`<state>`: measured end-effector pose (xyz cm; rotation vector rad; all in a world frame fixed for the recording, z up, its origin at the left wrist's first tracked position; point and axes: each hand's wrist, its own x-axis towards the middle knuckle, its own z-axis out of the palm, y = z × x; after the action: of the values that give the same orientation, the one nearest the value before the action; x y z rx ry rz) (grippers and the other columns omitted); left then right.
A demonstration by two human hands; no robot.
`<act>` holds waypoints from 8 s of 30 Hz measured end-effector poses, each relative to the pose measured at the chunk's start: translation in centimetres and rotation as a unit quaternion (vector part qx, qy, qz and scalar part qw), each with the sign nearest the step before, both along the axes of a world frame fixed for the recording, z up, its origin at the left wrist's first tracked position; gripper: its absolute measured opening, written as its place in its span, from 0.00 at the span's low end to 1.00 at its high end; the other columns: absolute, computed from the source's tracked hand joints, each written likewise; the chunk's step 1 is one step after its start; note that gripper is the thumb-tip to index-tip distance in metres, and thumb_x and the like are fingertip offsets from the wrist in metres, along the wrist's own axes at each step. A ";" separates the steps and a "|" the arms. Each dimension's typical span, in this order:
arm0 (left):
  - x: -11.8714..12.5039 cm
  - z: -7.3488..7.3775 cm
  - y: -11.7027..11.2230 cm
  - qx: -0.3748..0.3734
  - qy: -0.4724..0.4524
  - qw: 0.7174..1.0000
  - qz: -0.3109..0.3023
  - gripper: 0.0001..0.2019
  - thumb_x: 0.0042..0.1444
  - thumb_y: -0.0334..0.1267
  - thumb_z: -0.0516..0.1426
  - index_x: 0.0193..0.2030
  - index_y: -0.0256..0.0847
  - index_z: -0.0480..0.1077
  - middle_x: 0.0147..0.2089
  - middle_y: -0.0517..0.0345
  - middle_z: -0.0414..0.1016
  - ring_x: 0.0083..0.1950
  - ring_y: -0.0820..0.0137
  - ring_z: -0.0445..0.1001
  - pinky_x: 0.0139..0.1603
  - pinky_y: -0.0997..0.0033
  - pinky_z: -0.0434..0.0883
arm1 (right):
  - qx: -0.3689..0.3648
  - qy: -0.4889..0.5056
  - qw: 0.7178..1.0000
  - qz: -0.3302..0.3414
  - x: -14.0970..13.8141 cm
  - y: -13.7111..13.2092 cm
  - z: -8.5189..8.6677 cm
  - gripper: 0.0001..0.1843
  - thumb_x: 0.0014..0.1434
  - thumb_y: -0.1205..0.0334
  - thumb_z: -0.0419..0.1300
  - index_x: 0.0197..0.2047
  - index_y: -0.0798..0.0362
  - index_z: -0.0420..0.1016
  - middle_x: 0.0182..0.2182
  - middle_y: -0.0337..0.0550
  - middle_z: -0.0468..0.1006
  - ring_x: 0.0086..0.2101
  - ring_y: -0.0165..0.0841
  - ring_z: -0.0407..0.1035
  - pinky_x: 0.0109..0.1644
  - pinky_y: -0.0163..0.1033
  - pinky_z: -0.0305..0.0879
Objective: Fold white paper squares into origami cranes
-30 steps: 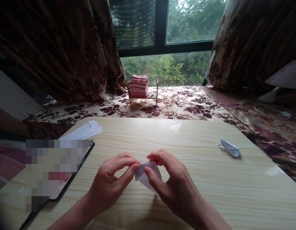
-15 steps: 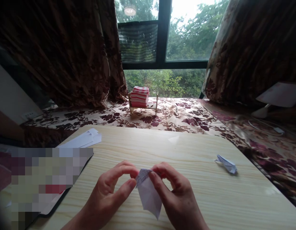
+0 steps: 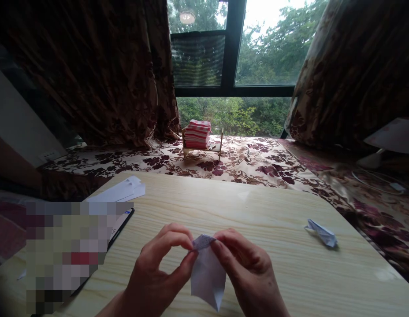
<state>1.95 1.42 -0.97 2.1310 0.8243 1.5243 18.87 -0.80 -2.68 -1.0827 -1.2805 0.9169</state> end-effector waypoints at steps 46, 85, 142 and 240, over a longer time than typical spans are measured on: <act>0.2 -0.5 -0.1 0.012 0.061 0.998 -0.018 0.07 0.51 0.23 0.57 0.30 0.38 0.68 0.32 0.55 0.73 0.37 0.71 0.72 0.43 0.69 0.72 | 0.111 -0.183 0.977 0.011 0.1 -0.2 0.7 0.03 0.58 0.67 0.59 0.34 0.51 0.74 0.33 0.43 0.75 0.36 0.34 0.71 0.38 0.37 0.69; 0.4 0.5 -0.8 -0.170 0.064 0.982 -0.046 0.08 0.58 0.30 0.53 0.30 0.37 0.72 0.30 0.55 0.72 0.36 0.69 0.70 0.41 0.69 0.65 | 0.101 -0.130 0.986 0.025 -0.4 -0.6 0.7 0.04 0.58 0.67 0.60 0.34 0.49 0.75 0.32 0.39 0.75 0.35 0.31 0.70 0.38 0.34 0.67; 0.0 0.3 0.1 -0.374 0.010 0.922 -0.096 0.10 0.56 0.38 0.57 0.32 0.37 0.77 0.33 0.54 0.77 0.37 0.67 0.73 0.39 0.71 0.67 | -0.090 -0.127 0.987 0.035 0.4 -0.2 1.0 0.17 0.60 0.50 0.55 0.29 0.54 0.73 0.24 0.39 0.71 0.27 0.30 0.65 0.29 0.33 0.61; -2.0 -1.6 -1.6 -0.046 0.402 0.913 -0.048 0.11 0.59 0.33 0.50 0.44 0.44 0.72 0.44 0.52 0.69 0.47 0.61 0.64 0.50 0.57 0.62 | -0.050 -0.399 0.914 0.044 0.9 -0.1 -0.9 0.09 0.59 0.60 0.54 0.28 0.51 0.69 0.27 0.39 0.71 0.29 0.32 0.67 0.31 0.35 0.60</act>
<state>-0.03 -0.21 -2.54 2.6812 0.9806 0.4891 19.76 -0.88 -3.55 -1.5757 -1.9725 0.6113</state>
